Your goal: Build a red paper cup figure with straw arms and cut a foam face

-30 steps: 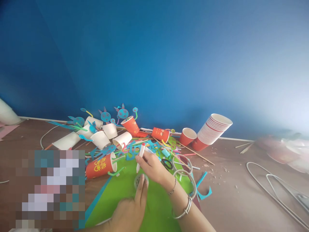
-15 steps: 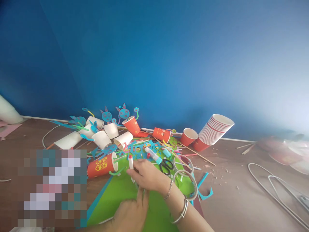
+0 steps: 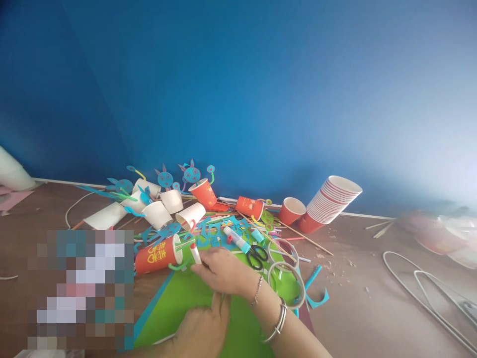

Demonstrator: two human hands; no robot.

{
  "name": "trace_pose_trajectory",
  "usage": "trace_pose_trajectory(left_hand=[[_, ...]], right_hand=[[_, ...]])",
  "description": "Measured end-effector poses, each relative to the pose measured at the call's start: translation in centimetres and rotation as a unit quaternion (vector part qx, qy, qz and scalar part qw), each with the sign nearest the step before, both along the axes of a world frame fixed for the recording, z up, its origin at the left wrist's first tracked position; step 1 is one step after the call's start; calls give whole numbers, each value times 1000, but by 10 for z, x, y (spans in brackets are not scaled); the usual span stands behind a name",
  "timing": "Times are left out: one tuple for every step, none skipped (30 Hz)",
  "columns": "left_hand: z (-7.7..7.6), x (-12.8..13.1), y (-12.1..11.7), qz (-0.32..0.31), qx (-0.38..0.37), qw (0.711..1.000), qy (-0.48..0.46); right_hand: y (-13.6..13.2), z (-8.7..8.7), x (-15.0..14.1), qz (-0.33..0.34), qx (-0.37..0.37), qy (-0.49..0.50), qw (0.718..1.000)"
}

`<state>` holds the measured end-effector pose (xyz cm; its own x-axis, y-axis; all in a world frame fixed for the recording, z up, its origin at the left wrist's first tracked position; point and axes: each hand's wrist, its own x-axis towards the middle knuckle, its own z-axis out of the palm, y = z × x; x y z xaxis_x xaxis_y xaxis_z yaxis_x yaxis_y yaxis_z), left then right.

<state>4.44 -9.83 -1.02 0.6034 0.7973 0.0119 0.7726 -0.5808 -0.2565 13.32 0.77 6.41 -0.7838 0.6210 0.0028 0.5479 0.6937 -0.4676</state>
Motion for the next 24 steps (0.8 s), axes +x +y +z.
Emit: trace_pose_trajectory(left_hand=[[0,0,0,2,-2,1000,-1],[0,0,0,3,-3,1000,-2],[0,-1,1,1,-3,1000,-3],[0,-1,1,-2,-3,1000,-4],[0,-1,1,-7,-2,1000,-4],[0,-2,1,-12,-2,1000,-4],[0,-2,1,-15,-3,1000,-4],[0,-2,1,-17,-5,1000,-4],[-1,-1,1,-15,-7,1000,-3],[-2,-1,0,-10,-10,1000,-2],[-3,1,0,-5,-11,1000,0],[-4,2,0,1,-11,1000,3],[-6,3,-1,9,-10,1000,8],[-7,5,-1,16,-7,1000,13],[-8,6,-2,22,-3,1000,18],[-9,6,-2,24,2,999,23],[-9,6,-2,23,7,999,26],[-9,5,-2,18,12,999,26],[-9,3,-2,10,16,1000,25],[-9,2,-2,2,19,1000,22],[-8,1,-2,-3,19,1000,19],[-7,0,-2,-5,17,1000,16],[-7,0,-1,0,15,1000,13],[-6,0,-1,8,12,1000,10]], right_hand=[[0,0,0,2,2,-3,1000],[0,-1,0,3,4,-6,1000],[0,-1,-1,3,7,-10,1000],[0,0,-1,3,9,-16,1000],[0,0,-2,3,11,-21,1000],[0,0,-3,5,12,-26,1000],[-1,1,-4,7,13,-31,999],[-1,1,-4,9,13,-35,999],[-1,2,-5,12,13,-39,999],[0,2,-6,14,13,-42,999],[0,2,-6,16,13,-44,999],[1,2,-7,17,14,-45,999],[1,2,-7,18,14,-46,999],[2,1,-8,18,13,-47,999],[3,1,-8,18,13,-49,999],[4,1,-8,17,12,-51,998],[4,1,-8,16,9,-52,998],[5,2,-8,15,6,-53,998],[6,2,-8,15,2,-52,999],[6,2,-8,14,-3,-51,999],[7,3,-8,13,-7,-50,999],[8,3,-8,10,-13,-50,999],[8,3,-8,6,-18,-53,998],[9,4,-8,-3,-22,-58,998]])
